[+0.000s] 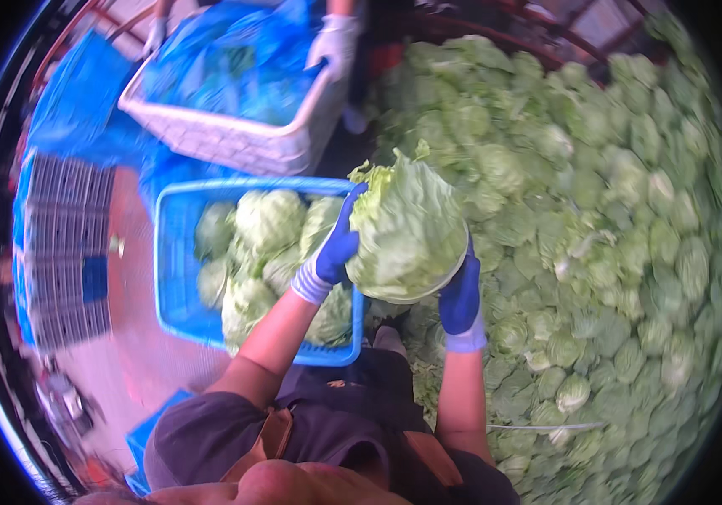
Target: The person picks cabbages from a large pile and places them into blue plastic crates. The person wears gloves and works alongside another person who is also sorting cabbages.
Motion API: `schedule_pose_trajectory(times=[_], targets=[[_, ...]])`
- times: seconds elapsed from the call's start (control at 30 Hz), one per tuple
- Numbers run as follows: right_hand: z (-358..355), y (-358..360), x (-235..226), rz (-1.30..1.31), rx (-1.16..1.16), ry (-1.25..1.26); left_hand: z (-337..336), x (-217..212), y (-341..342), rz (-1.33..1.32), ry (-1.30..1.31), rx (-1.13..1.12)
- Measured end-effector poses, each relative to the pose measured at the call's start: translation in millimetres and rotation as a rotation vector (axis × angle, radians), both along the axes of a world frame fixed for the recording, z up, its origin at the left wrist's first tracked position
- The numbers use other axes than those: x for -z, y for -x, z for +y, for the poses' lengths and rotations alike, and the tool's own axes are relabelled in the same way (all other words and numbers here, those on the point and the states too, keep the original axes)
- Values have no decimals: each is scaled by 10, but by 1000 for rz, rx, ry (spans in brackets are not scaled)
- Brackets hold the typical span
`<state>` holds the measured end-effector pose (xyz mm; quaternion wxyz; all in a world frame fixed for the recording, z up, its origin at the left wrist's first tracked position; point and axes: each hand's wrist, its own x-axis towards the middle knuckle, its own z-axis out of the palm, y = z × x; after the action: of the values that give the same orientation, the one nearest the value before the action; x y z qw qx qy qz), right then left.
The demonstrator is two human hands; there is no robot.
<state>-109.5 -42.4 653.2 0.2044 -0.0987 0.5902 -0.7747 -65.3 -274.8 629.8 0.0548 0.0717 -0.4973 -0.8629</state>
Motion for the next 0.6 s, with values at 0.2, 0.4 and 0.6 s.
schedule_pose_trajectory(times=[0.2,0.4,0.6], targets=[[-709,-460,249,181,-213,-561,-1486,1289,-1950,-44,-930,-347],[-1162,-676,1191,168,-143,-758,-3101,1317,-3166,-115,-818,-341],[-1387,-952,1462,184,88,-1028,-2600,2564,-2523,-481,264,-437]])
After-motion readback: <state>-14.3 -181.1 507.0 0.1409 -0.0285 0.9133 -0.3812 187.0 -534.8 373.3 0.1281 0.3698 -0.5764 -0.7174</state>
